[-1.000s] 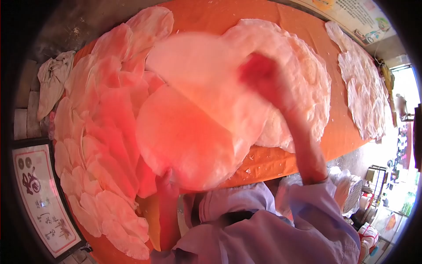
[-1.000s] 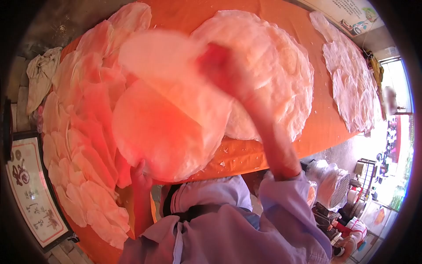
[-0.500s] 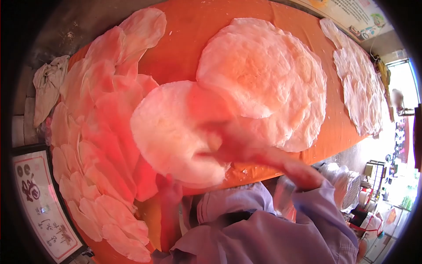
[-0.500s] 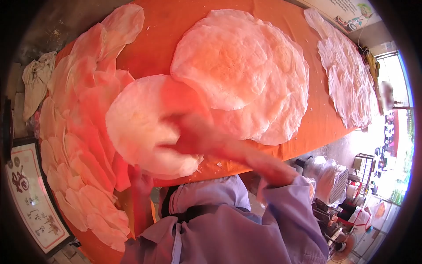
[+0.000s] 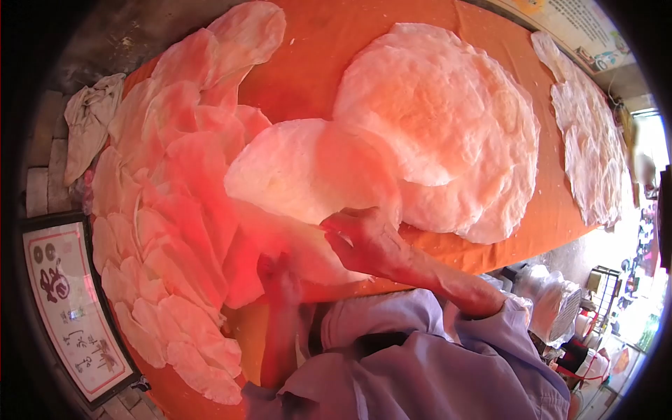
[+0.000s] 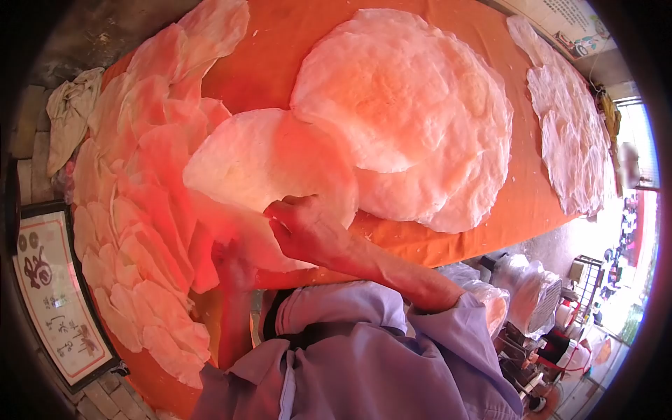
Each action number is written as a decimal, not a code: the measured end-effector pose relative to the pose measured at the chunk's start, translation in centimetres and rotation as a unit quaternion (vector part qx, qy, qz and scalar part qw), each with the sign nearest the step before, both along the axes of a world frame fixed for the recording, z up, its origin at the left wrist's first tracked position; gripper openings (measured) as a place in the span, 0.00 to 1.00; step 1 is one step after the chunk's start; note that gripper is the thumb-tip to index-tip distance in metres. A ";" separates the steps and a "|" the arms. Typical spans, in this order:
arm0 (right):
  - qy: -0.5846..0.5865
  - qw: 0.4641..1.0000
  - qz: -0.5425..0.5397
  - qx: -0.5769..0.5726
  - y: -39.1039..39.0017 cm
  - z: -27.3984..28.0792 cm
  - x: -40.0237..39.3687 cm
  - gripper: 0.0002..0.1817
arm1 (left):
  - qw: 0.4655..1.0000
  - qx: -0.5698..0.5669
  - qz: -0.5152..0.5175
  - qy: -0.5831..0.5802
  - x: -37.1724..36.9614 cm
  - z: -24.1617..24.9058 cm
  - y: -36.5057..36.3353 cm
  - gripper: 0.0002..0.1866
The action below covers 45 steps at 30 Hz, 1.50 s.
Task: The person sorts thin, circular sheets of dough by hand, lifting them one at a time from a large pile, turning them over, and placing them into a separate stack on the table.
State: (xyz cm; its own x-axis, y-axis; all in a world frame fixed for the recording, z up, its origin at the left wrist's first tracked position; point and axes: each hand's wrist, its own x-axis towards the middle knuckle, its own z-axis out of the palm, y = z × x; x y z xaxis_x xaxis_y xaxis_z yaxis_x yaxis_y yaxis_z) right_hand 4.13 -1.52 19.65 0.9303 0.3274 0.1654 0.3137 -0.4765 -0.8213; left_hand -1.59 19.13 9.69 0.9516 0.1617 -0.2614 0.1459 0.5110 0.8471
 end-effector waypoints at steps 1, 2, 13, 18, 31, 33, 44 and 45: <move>-0.001 1.000 -0.004 -0.016 -0.1 -0.1 0.2 0.08 | 0.999 0.038 0.026 0.029 -0.1 0.4 0.1 0.20; -0.011 0.999 -0.006 -0.031 0.2 -0.4 0.6 0.07 | 0.997 0.020 0.052 0.055 -0.2 1.1 0.3 0.17; 0.077 0.926 -0.249 0.272 -17.5 5.5 9.1 0.07 | 0.992 -0.049 0.094 0.065 -2.8 7.7 13.7 0.20; 0.169 0.879 -0.400 0.195 -26.0 -8.5 5.9 0.13 | 0.977 0.178 0.092 0.073 -0.9 11.0 22.9 0.22; 0.094 0.883 -0.454 -0.074 -20.4 -8.8 -0.9 0.41 | 0.787 0.512 -0.303 -0.165 21.0 22.5 -11.6 0.16; 0.006 0.897 -0.432 -0.095 -20.0 -7.9 -3.2 0.34 | 0.766 0.429 -0.439 -0.190 18.7 19.5 -19.2 0.14; -0.108 0.901 -0.319 -0.274 -20.7 -4.5 -1.7 0.27 | 0.534 0.582 -0.472 -0.391 5.3 0.9 -22.4 0.28; -0.128 0.886 -0.311 -0.318 -19.9 -5.8 -0.6 0.28 | 0.549 0.580 -0.463 -0.384 5.0 0.6 -21.6 0.28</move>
State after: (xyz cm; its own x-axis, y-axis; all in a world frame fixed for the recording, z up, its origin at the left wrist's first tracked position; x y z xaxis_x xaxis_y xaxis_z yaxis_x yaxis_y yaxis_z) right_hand 3.52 -21.38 13.89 0.9218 -0.1332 0.3642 -0.0350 -0.9639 -0.2640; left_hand 3.41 -2.49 10.26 0.5235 -0.8510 0.0410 -0.7400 -0.4303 0.5170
